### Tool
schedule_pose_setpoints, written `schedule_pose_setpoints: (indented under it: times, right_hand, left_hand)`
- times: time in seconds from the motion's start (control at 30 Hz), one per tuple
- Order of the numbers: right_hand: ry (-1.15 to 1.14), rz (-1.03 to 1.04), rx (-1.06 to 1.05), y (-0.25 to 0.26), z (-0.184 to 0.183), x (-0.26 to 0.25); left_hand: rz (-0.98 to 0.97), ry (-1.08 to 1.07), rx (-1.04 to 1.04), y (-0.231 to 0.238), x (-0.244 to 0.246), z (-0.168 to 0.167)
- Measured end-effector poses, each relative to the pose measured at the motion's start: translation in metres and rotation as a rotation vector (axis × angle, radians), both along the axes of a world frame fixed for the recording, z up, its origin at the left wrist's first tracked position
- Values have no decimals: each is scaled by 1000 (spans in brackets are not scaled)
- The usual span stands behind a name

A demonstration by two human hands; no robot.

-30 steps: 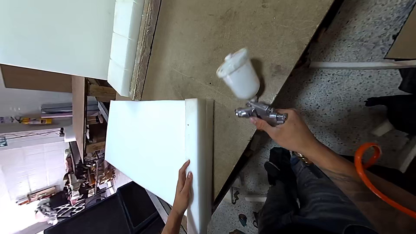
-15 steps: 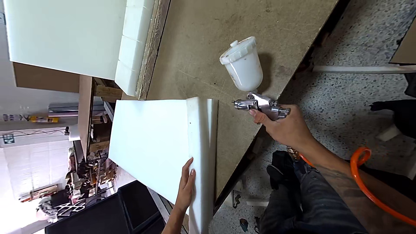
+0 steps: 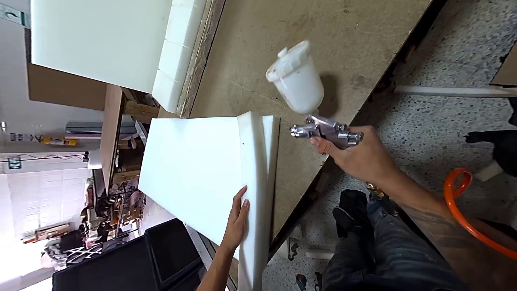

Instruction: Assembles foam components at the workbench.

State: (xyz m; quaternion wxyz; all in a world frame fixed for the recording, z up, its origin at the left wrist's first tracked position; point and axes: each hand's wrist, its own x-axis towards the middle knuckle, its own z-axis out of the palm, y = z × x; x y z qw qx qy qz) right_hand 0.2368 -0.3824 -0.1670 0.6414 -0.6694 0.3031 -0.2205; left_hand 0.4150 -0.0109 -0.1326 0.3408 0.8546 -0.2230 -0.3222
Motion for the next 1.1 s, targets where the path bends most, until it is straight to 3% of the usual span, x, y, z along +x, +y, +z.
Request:
schedule_pose_setpoints:
  times: [0.17,0.33,0.5,0.73,1.1]
  right_hand:
    - [-28,185,-8,41,-10,-26]
    - [-94,59,-72,68,-8,-25]
    - [-98,99,-81,93,-8,-35]
    - [-68,-161,-96,81,-2,-22]
    - [-48,-238,-85,38,0,19]
  left_hand:
    - [9,5,14,4,0,-3]
    - [-13,-11,15,4,1,-5]
    - [-44,-38,10,5,2,-8]
    - [-44,-28,-16,5,1,-9]
    - [-72,-65,19,6,6,-6]
